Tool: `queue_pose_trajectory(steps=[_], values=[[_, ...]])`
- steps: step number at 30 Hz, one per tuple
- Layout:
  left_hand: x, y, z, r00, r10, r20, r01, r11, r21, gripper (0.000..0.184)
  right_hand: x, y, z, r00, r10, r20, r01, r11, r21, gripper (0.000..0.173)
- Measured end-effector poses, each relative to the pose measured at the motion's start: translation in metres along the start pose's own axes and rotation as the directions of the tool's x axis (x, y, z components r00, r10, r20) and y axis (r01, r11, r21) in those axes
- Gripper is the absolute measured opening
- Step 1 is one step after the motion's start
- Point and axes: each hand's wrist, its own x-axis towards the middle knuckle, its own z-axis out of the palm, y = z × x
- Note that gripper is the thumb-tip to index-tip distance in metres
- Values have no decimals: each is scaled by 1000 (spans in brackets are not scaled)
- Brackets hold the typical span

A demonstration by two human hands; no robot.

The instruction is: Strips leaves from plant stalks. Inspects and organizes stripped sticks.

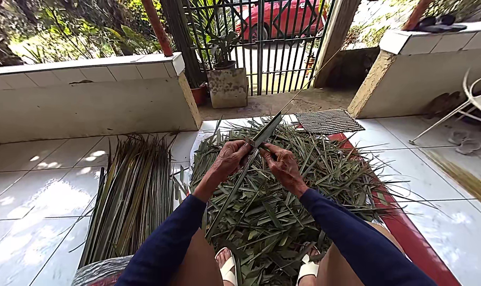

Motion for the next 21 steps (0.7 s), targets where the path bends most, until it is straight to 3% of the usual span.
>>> queue_pose_trajectory(steps=[6,21], values=[[-2,1,0,999,-39,10,38,999,33,32,1,0,1,993,16,-121,-31,993,-116,34],[-5,5,3,996,-35,77,27,995,96,32,20,19,-41,950,166,-263,-189,980,-63,37]])
